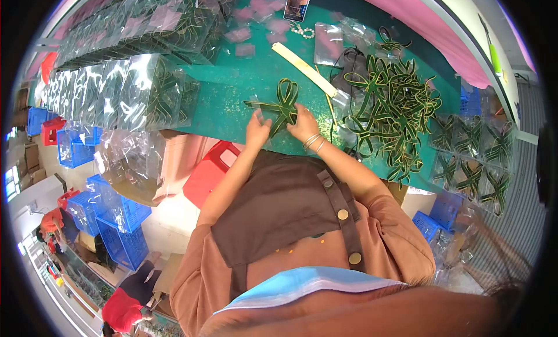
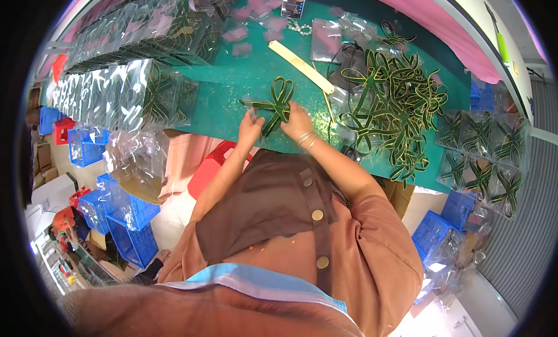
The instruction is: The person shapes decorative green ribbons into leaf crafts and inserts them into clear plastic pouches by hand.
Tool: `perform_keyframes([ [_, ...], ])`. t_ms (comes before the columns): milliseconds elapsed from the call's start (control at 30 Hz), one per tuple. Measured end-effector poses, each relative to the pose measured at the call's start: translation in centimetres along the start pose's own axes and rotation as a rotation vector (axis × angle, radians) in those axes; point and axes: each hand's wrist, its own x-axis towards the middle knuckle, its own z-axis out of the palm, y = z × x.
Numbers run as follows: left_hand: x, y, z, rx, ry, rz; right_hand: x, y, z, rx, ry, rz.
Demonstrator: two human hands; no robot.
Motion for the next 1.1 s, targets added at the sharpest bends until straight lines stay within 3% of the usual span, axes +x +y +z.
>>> perform_keyframes([
  [100, 0.3, -0.5, -0.2, -0.055, -0.004, -0.123, -0.2, -0.6, 0.3, 0.105, 0.043, -0.025],
  [167, 0.2, 0.1, -0.5, -0.028, -0.009, -0.122, -0.7, -1.5, 0.8, 0.005, 0.289, -0.067],
  [300, -1.7, 4.2, -1.1, 0.096, -0.010, -0.107, -0.5, -0.1, 1.9, 0.048, 0.248, -0.049],
  [500, 0.0, -1.2, 0.3, -0.012, 0.056, -0.088, -1.3, 0.0, 1.5, 0.182, 0.330, -0.097],
  [567, -0.1, -1.2, 0.3, -0.006, 0.051, -0.078, -1.7, -0.7, 1.0, 0.030, 0.340, -0.182],
  [667, 0.2, -2.5, 0.7, -0.012, 0.058, -0.063, -0.8, 0.5, 2.1, 0.022, 0.341, -0.176],
  [733, 0.8, -3.5, 0.9, 0.050, 0.064, 0.065, -0.9, 0.2, 1.6, 0.056, 0.327, -0.154],
  [900, 0.1, -2.4, 0.6, 0.093, 0.046, 0.039, -1.6, -0.6, 0.3, 0.109, 0.234, -0.072],
  [1000, -0.1, -2.4, 1.2, -0.018, 0.051, 0.063, -2.6, -0.1, 0.6, 0.017, 0.385, -0.151],
  [1100, -0.8, -1.6, 2.2, -0.022, 0.011, 0.026, -2.8, 1.1, 1.5, 0.029, 0.455, -0.042],
])
